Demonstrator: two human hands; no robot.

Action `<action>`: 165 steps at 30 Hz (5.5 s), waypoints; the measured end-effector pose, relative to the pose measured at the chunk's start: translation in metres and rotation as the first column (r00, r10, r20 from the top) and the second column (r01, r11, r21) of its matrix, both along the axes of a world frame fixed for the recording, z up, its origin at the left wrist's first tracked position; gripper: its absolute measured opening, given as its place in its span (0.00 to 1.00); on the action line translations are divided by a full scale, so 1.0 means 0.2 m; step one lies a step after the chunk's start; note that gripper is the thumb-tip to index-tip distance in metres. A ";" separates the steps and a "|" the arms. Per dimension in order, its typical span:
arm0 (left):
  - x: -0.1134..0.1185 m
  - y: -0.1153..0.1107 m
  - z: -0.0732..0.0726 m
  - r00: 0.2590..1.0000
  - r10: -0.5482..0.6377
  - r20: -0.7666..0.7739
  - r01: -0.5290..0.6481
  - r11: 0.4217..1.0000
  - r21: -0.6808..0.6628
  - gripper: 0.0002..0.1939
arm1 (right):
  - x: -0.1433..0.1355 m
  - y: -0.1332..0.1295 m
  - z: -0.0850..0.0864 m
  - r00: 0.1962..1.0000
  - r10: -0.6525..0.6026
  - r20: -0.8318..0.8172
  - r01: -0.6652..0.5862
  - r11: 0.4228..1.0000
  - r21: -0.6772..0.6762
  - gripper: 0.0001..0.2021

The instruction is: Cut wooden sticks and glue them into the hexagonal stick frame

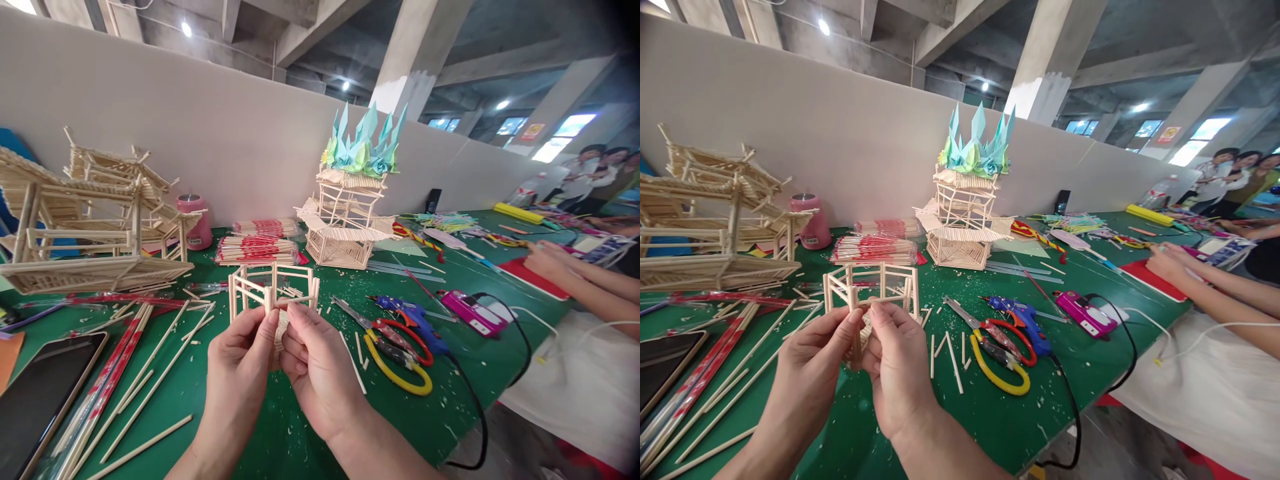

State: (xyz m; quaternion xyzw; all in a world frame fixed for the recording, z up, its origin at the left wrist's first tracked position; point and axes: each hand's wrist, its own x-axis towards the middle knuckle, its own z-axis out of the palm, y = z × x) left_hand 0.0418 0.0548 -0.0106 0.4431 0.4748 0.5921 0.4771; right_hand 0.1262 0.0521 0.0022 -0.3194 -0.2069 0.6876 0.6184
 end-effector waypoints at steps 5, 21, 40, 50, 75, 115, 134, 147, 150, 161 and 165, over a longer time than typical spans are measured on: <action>-0.01 0.01 0.01 0.997 0.045 0.060 -0.042 0.998 -0.053 0.11 | 0.04 -0.07 0.00 0.995 0.030 0.095 -0.029 0.999 -0.015 0.13; -0.13 0.05 -0.04 0.954 0.193 0.229 -0.160 0.975 -0.156 0.18 | 0.20 0.05 -0.12 0.552 -0.090 0.829 -0.263 0.925 0.275 0.12; -0.10 0.02 -0.01 0.955 0.289 0.064 -0.276 0.948 -0.155 0.20 | 0.15 0.04 -0.13 0.629 -0.089 0.772 -0.214 0.935 0.282 0.11; -0.12 -0.01 -0.09 0.938 0.225 -0.264 -0.249 0.967 -0.062 0.20 | 0.18 0.04 -0.13 0.712 -0.035 0.702 -0.202 0.947 0.252 0.10; -0.13 -0.02 -0.09 0.931 0.269 -0.246 -0.307 0.942 -0.133 0.20 | 0.22 -0.09 0.00 0.989 0.018 0.146 -0.068 0.935 0.349 0.06; -0.22 -0.12 -0.06 0.267 0.781 -0.564 0.094 0.562 0.822 0.05 | 0.16 0.06 -0.14 0.461 -0.161 0.873 -0.337 0.878 0.340 0.13; -0.13 0.04 0.00 0.064 0.745 -0.664 0.360 0.604 0.711 0.10 | 0.17 0.06 -0.16 0.501 -0.171 0.848 -0.352 0.855 0.380 0.15; -0.14 0.05 0.01 0.087 0.724 -0.685 0.349 0.622 0.701 0.10 | 0.17 0.06 -0.16 0.509 -0.174 0.843 -0.352 0.852 0.388 0.16; -0.13 0.04 0.01 0.088 0.721 -0.687 0.346 0.625 0.700 0.08 | 0.17 0.05 -0.16 0.501 -0.184 0.845 -0.347 0.852 0.392 0.16; -0.27 -0.22 -0.11 0.219 0.720 -0.659 0.101 0.655 0.749 0.10 | 0.22 0.03 -0.20 0.447 -0.180 0.876 -0.355 0.863 0.359 0.12; -0.31 -0.30 -0.19 0.406 0.472 -0.783 0.048 0.844 0.534 0.04 | 0.26 0.00 -0.23 0.404 -0.151 0.902 -0.410 0.852 0.326 0.11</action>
